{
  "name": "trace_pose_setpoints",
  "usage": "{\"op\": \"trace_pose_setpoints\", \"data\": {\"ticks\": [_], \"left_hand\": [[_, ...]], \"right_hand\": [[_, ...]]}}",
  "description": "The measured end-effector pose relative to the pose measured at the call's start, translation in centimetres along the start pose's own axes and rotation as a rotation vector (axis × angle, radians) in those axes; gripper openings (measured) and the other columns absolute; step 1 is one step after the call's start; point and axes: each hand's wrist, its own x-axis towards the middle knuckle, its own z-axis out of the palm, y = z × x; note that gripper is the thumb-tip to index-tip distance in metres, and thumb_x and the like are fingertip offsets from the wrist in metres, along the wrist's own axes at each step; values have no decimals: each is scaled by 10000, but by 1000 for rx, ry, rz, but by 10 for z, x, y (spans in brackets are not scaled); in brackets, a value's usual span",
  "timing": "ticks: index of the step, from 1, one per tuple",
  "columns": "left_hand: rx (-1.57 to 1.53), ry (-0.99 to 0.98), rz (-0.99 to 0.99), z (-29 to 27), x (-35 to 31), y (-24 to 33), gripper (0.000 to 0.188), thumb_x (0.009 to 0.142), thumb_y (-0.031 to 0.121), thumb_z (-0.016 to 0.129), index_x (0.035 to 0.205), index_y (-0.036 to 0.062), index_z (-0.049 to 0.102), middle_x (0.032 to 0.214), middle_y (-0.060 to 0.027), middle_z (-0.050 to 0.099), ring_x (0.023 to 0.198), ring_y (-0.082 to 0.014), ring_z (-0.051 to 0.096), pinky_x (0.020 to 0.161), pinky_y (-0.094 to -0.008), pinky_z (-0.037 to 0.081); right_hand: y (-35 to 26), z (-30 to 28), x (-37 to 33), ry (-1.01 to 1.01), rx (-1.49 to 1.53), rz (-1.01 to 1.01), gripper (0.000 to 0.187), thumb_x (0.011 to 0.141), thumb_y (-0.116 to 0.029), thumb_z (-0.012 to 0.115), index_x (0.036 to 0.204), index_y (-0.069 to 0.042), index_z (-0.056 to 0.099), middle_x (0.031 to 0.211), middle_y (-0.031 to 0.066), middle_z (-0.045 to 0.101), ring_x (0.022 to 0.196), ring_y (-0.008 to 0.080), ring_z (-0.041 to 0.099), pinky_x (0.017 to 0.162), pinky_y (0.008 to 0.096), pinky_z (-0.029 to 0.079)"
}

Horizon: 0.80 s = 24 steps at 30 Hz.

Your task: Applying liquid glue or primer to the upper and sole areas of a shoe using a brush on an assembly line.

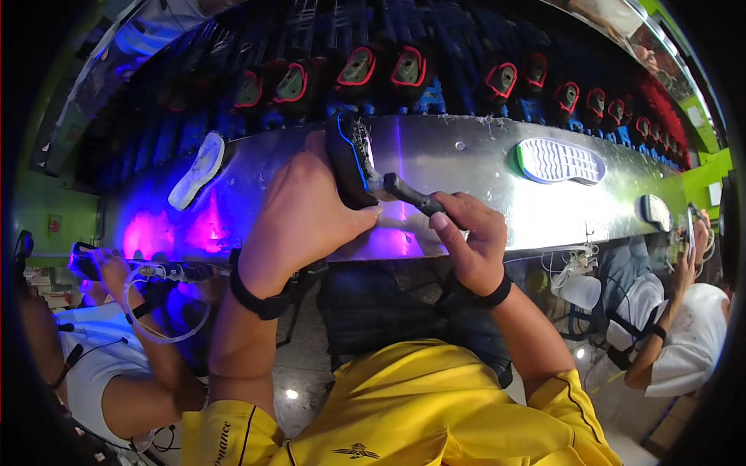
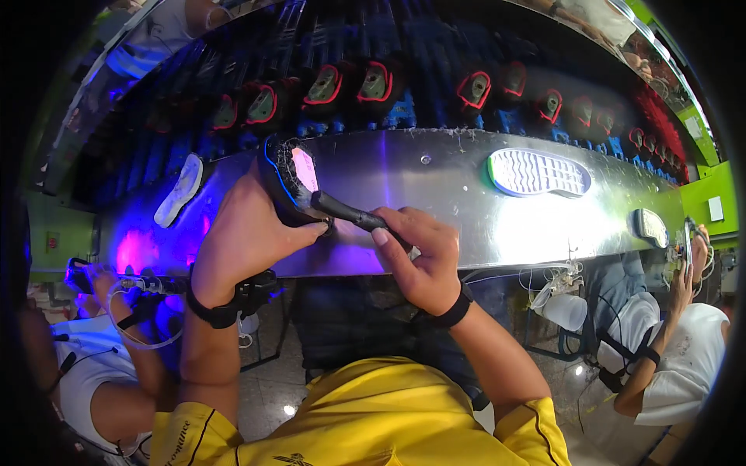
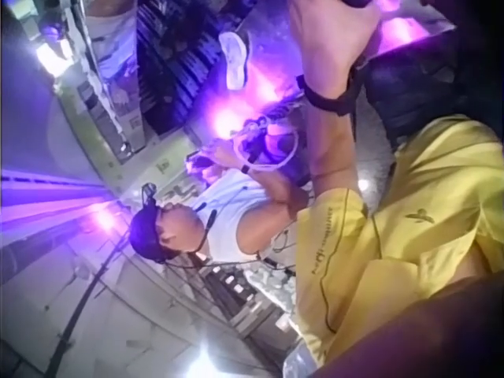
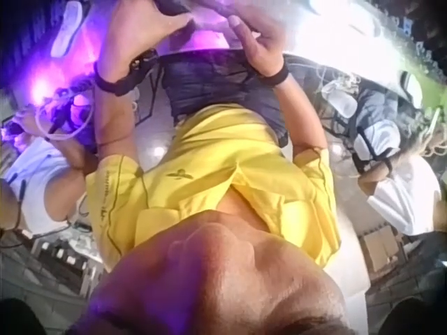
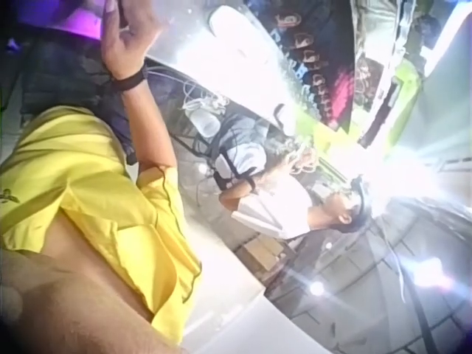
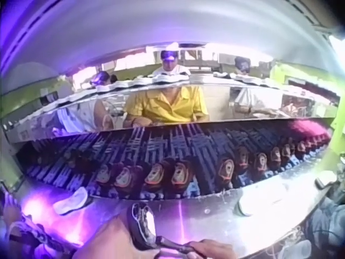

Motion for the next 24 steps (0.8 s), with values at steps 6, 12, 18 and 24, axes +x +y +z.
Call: {"op": "trace_pose_setpoints", "data": {"ticks": [6, 12, 18, 24], "left_hand": [[2, -48, -48, -7, 3, -9, 808, 722, 133, 945, 1395, -16, 523, 1212, -285, 731, 1172, -469, 707, 992, -504, 576], [-208, 90, 31, 16, -11, -60, 1121, 744, 132, 959, 1652, -20, 319, 1467, -259, 634, 1394, -367, 624, 1147, -435, 501], [-781, 5, -36, 33, -38, -55, 1106, 839, 65, 869, 1722, -54, 214, 1711, -189, 426, 1568, -249, 424, 1282, -371, 326], [-1027, -92, -75, 41, -69, -32, 1021, 912, 111, 829, 1715, -69, 223, 1769, -175, 324, 1639, -217, 271, 1334, -373, 191]], "right_hand": [[9, 12, -19, 45, -105, 86, 226, 981, -107, 765, 1150, 43, 782, 856, 170, 722, 670, 250, 683, 631, 346, 521], [-4, 8, -28, -1, -188, 226, 223, 986, -112, 765, 1147, 41, 782, 860, 189, 739, 685, 274, 711, 654, 362, 535], [-35, -7, -20, 30, -32, 292, 218, 1011, -141, 752, 1130, 41, 775, 782, 166, 673, 657, 227, 642, 625, 344, 479], [-43, -16, -15, -29, -172, 231, 200, 1005, -122, 743, 1126, 36, 769, 747, 157, 628, 623, 231, 602, 598, 352, 442]]}}
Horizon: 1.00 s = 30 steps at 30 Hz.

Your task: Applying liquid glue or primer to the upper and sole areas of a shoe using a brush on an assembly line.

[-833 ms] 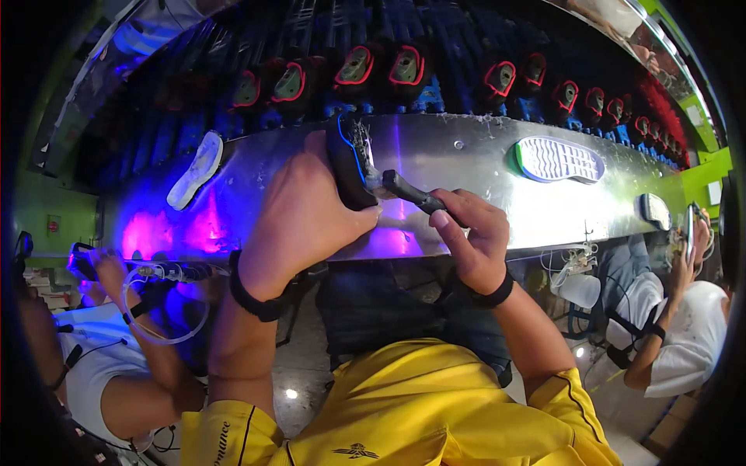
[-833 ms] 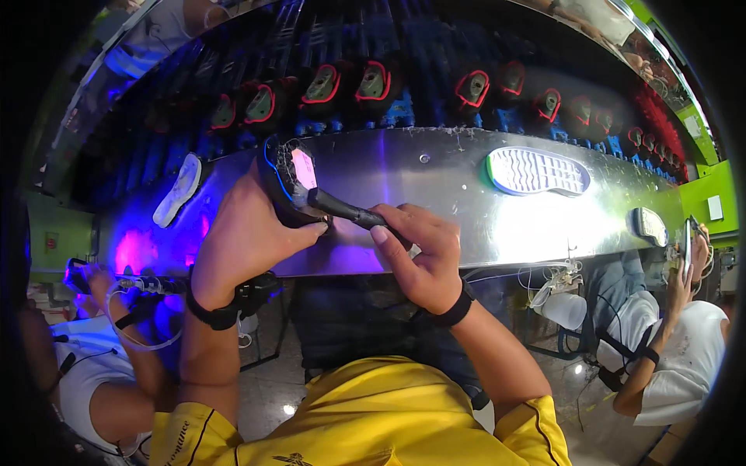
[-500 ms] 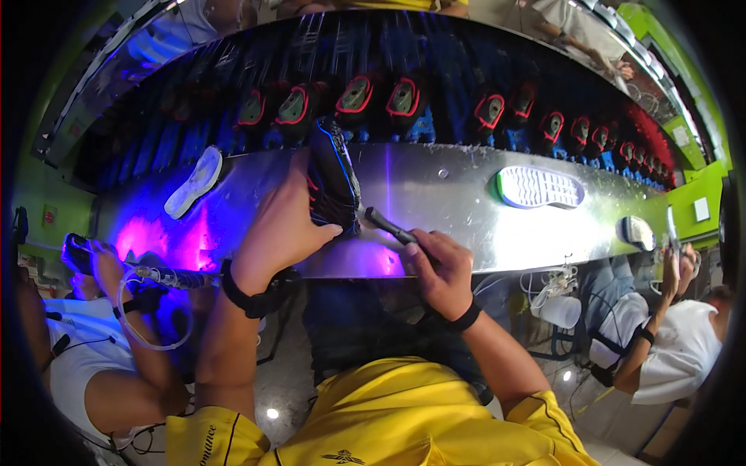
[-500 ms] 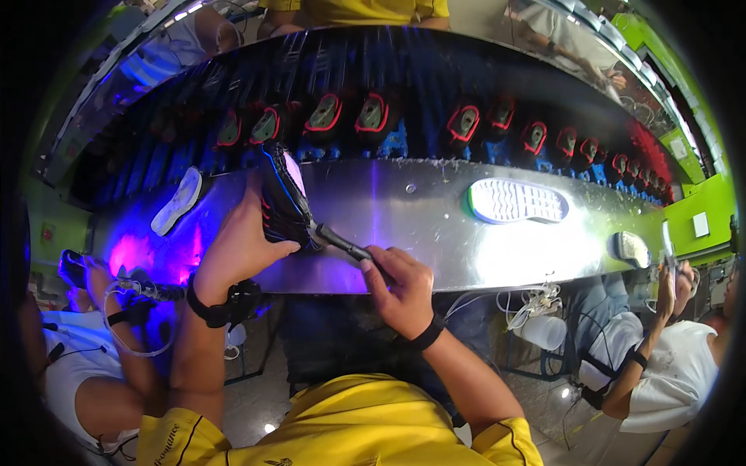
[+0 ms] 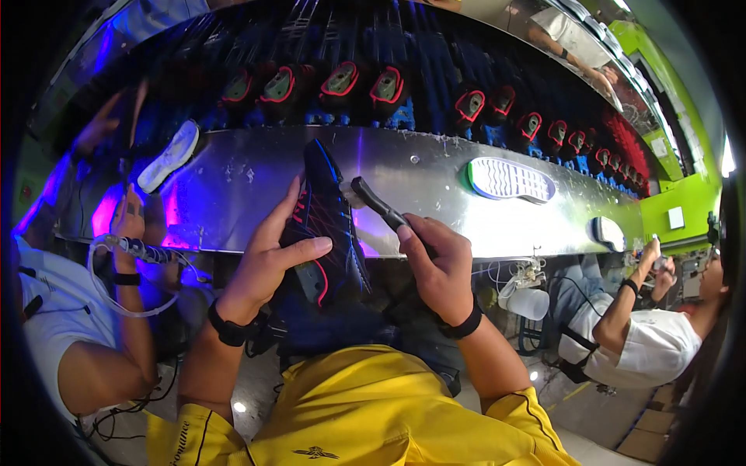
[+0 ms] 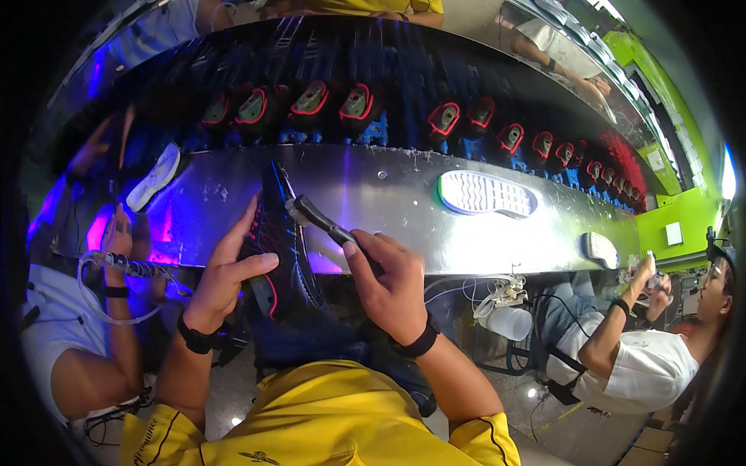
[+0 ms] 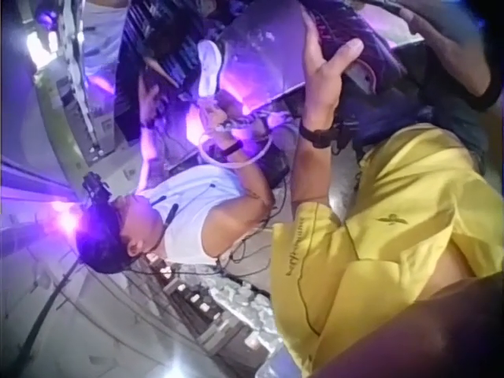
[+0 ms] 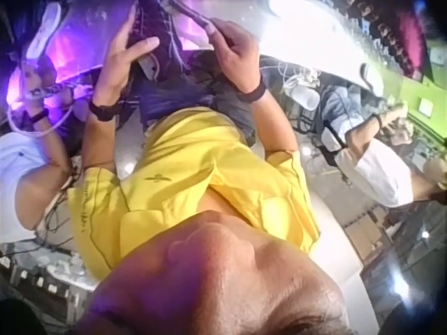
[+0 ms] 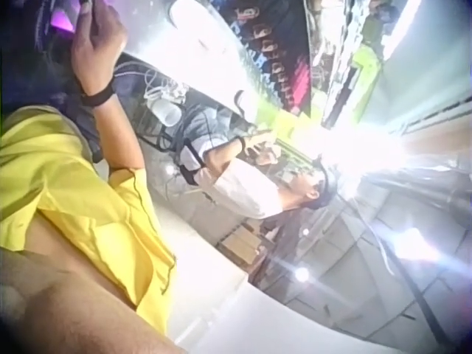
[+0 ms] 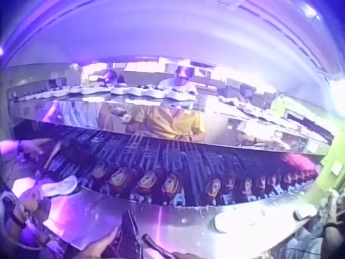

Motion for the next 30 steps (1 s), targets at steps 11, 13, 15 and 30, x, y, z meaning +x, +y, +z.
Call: {"op": "trace_pose_setpoints", "data": {"ticks": [11, 13, 15, 30], "left_hand": [[28, -136, -13, 16, -15, 21, 1062, 877, 189, 877, 1681, -125, 258, 1736, -218, 370, 1631, -252, 295, 1331, -376, 163], [62, -135, -9, 13, -13, 18, 1055, 880, 187, 874, 1680, -126, 262, 1727, -216, 386, 1622, -252, 312, 1329, -376, 176], [101, -126, -9, 8, -10, 17, 1048, 882, 186, 871, 1679, -126, 266, 1718, -213, 402, 1613, -251, 330, 1326, -376, 189], [-285, -24, -128, 9, 8, 26, 903, 956, 65, 749, 1714, -40, 270, 1621, -152, 521, 1451, -202, 538, 1224, -345, 418]], "right_hand": [[-20, -31, -4, 57, -195, -123, 180, 990, -78, 746, 1132, 31, 764, 741, 144, 613, 552, 237, 555, 547, 345, 420], [-22, -38, -8, 42, -176, -101, 187, 981, -72, 751, 1134, 35, 764, 742, 135, 618, 551, 225, 551, 549, 336, 420], [-26, -43, -11, -45, -113, -110, 196, 971, -65, 756, 1136, 40, 768, 751, 131, 632, 559, 215, 560, 553, 323, 425], [-30, -75, -24, -258, -6, 44, 215, 946, -76, 764, 1112, 60, 781, 798, 167, 706, 651, 262, 659, 641, 347, 501]]}}
